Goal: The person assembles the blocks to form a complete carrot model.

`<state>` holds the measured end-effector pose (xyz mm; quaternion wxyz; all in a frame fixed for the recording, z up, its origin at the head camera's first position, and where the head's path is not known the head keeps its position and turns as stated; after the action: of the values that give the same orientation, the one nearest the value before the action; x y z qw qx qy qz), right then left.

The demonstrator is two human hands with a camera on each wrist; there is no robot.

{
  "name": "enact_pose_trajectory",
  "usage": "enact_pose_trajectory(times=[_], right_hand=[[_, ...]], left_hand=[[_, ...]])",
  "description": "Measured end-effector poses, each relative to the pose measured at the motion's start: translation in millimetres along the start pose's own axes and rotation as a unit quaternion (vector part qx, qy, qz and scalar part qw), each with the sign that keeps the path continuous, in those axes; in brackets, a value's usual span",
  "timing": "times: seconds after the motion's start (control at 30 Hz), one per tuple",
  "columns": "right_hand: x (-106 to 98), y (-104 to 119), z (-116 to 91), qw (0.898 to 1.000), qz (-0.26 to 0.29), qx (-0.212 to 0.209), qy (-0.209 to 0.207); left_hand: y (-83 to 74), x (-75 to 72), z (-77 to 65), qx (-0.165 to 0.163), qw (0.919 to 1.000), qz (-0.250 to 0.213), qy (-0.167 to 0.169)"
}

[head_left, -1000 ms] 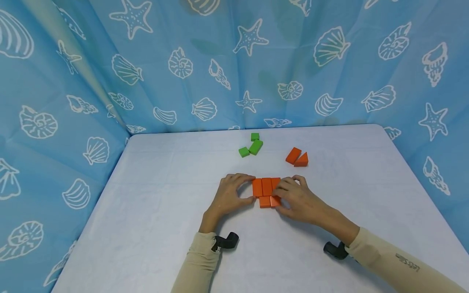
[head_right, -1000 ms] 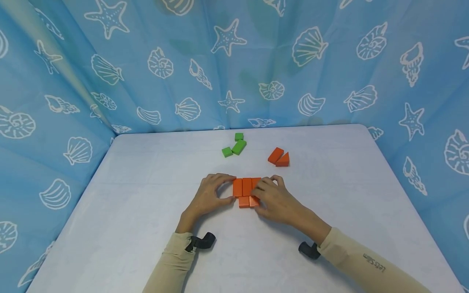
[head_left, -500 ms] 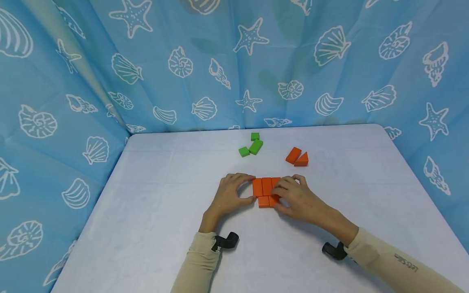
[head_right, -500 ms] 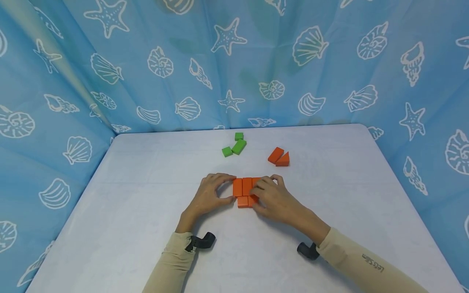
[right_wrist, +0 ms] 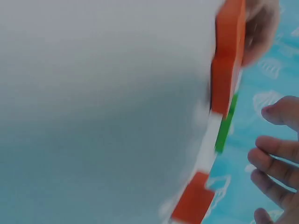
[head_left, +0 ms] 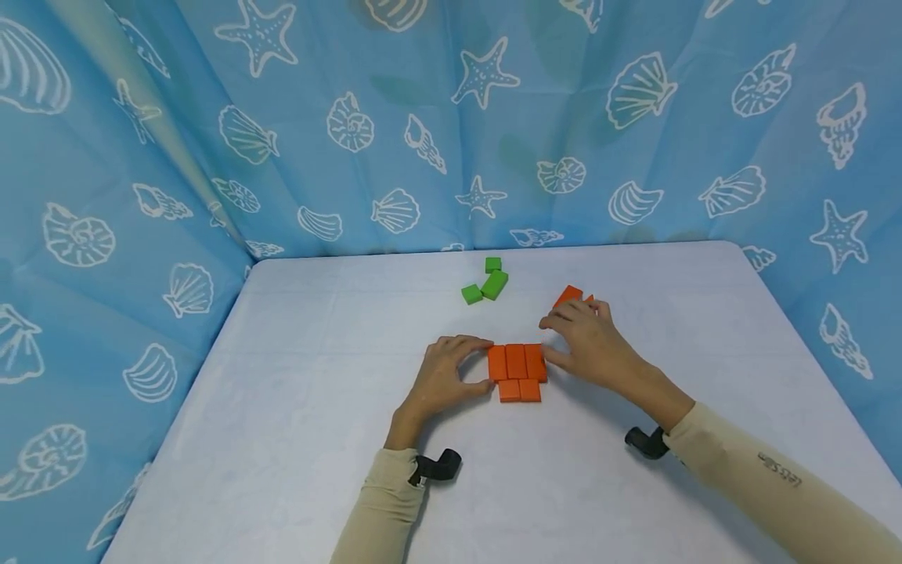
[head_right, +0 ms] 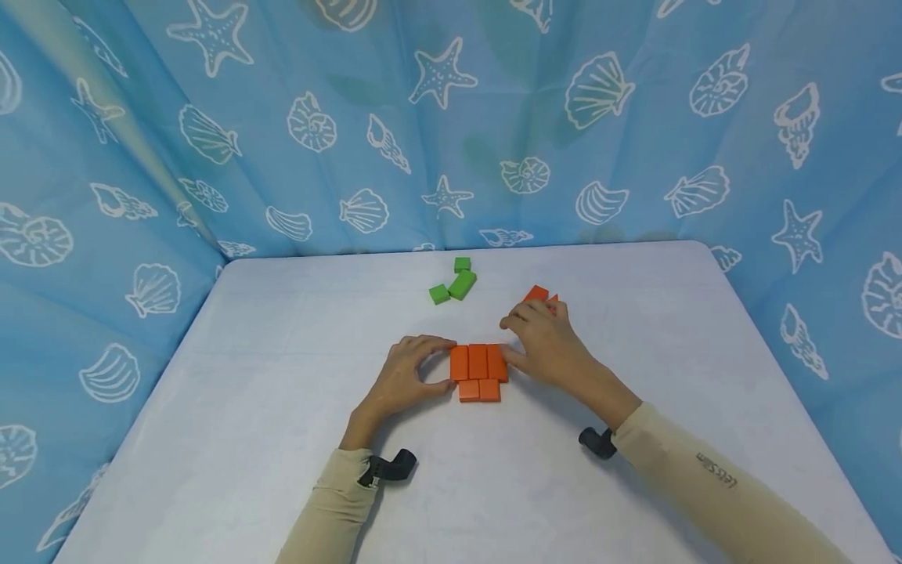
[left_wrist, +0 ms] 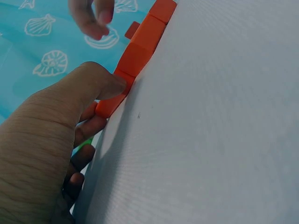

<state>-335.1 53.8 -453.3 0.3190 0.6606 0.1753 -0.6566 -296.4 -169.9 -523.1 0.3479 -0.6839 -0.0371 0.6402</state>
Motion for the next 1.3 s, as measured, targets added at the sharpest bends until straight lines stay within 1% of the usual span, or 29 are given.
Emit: enact_pose_trajectory(times=[0.17, 0.23, 0.33, 0.43, 0.5, 0.6, 0.7, 0.77, 0.83, 0.93, 1.07, 1.17, 1.3], right_hand=[[-9.7, -34.4, 28.0, 0.997, -0.032, 0.065, 0.008], [-10.6, -47.7, 35.2, 0.995, -0.034, 0.092, 0.020], [-7.5, -65.2, 41.4, 0.989, -0.035, 0.135, 0.052], [-0.7, -76.4, 44.4, 0.980, -0.028, 0.172, 0.095], [3.3, -79.7, 45.7, 0.975, -0.019, 0.187, 0.116], [7.3, -80.3, 46.5, 0.972, -0.007, 0.197, 0.126], [7.8, -77.6, 46.6, 0.975, -0.007, 0.193, 0.114], [7.2, -75.3, 46.5, 0.978, -0.007, 0.183, 0.103], [6.2, -72.3, 45.9, 0.982, 0.001, 0.163, 0.095], [5.2, -68.8, 44.5, 0.989, 0.009, 0.117, 0.092], [7.3, -66.7, 45.0, 0.994, -0.005, 0.063, 0.088], [8.1, -66.2, 45.7, 0.997, -0.025, 0.038, 0.069], [2.9, -61.4, 47.7, 0.998, -0.047, 0.002, 0.029]], left_hand=[[0.4, 0.2, -0.1, -0.006, 1.0000, -0.002, -0.001], [0.2, 0.4, 0.1, -0.007, 1.0000, -0.001, 0.000], [-1.4, 0.7, 0.4, -0.003, 1.0000, -0.002, -0.001], [-2.8, 0.9, 0.3, 0.002, 1.0000, -0.002, -0.003], [-3.6, 0.5, 0.1, 0.002, 1.0000, -0.001, -0.004], [-4.3, 0.0, -0.5, 0.001, 1.0000, 0.003, -0.003], [-4.5, -0.9, -1.1, 0.001, 1.0000, 0.007, -0.004], [-4.3, -1.4, -1.3, -0.001, 1.0000, 0.009, -0.003], [-4.4, -2.1, -1.2, -0.001, 0.9999, 0.010, -0.003], [-4.3, -2.7, -0.8, -0.002, 0.9999, 0.010, -0.003], [-2.8, -2.2, -1.2, -0.003, 1.0000, 0.007, -0.004], [-1.7, -1.2, -1.2, -0.003, 1.0000, 0.007, -0.004], [-1.3, -1.0, -0.5, -0.004, 0.9999, 0.010, 0.002]])
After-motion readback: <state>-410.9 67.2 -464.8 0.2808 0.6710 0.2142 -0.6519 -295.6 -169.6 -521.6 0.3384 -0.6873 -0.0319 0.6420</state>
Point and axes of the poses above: each hand's wrist, its own z-axis towards the middle knuckle, its own x-axis out of the palm, y = z × x, the point moved 5 cm from there along z, towards the middle knuckle, and after that the axes turned 10 degrees about y, right-handed, at the moved point
